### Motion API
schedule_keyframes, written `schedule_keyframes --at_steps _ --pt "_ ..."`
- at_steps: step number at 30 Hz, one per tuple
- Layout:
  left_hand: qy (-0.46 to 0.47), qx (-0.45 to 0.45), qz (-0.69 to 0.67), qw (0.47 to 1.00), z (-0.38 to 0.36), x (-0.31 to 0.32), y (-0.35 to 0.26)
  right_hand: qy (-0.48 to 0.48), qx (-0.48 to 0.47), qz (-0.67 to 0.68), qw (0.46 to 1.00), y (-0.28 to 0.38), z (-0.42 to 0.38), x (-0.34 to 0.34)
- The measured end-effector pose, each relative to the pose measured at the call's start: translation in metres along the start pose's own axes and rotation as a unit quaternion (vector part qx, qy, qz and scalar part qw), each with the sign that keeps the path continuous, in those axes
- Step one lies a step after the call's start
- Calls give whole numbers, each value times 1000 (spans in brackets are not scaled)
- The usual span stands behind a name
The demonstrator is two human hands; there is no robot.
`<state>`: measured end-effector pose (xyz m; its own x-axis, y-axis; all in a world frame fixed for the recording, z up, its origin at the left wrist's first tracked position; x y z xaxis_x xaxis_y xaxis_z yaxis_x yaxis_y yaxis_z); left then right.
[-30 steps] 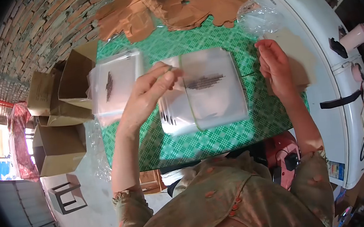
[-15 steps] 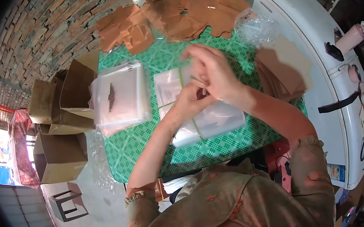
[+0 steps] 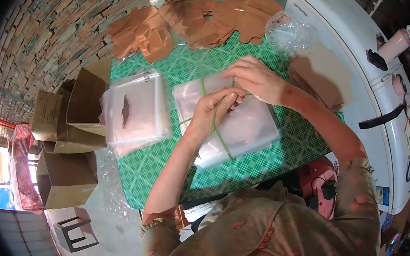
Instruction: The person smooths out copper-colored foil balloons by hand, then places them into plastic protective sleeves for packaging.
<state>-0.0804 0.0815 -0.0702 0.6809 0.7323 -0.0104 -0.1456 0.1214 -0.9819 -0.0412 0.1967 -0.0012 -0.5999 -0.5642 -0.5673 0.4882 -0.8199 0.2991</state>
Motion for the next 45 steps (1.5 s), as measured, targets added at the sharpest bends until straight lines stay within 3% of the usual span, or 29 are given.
schedule_keyframes --at_steps 2,5,8,12,15,21,23,26,27,30,32,35,38,42,45 --pt "0 9 -2 1000 0 1 -4 47 105 27 993 -8 -18 -4" --pt "-9 -16 -13 1000 -1 1 -7 24 116 45 992 -8 -25 -15" --pt "-42 -71 -54 995 -2 -4 -2 -11 69 -5 998 3 -33 -24" --pt "-44 -121 -44 991 -4 -7 -4 14 27 -44 999 39 -33 -31" --pt "-5 -78 20 997 3 -10 -12 1 10 -31 999 50 -35 -31" --pt "-3 145 275 951 13 -4 -62 -37 47 59 996 33 -26 -32" --pt "3 269 395 878 5 2 -76 -36 76 81 993 22 -24 -32" --pt "17 434 495 752 -7 13 -85 37 387 199 899 -25 -41 -7" --pt "21 484 515 707 -12 16 -86 51 350 181 918 -25 -35 -4" --pt "21 524 570 633 -11 12 -86 73 216 130 965 -23 -23 10" --pt "22 523 557 645 -8 11 -86 61 103 108 987 -17 -20 20" --pt "4 525 561 640 -7 10 -86 81 302 250 916 -19 -14 23" --pt "-13 528 563 635 -8 9 -87 125 400 366 831 -31 -25 32" --pt "-29 523 563 639 -7 9 -84 100 454 456 759 -32 -33 32" --pt "-52 552 558 618 -7 12 -93 29 460 451 764 -31 -30 28"
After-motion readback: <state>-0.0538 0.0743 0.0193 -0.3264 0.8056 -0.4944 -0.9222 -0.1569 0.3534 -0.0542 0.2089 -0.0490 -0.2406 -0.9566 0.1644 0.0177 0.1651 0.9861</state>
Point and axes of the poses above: each hand's wrist, its own z-axis towards the middle knuckle, its own x-axis out of the palm, y = z × x, the point moved 8 cm from there along z, towards the middle knuckle, and after that the axes turned 15 degrees about -y, right-handed, at the moved point
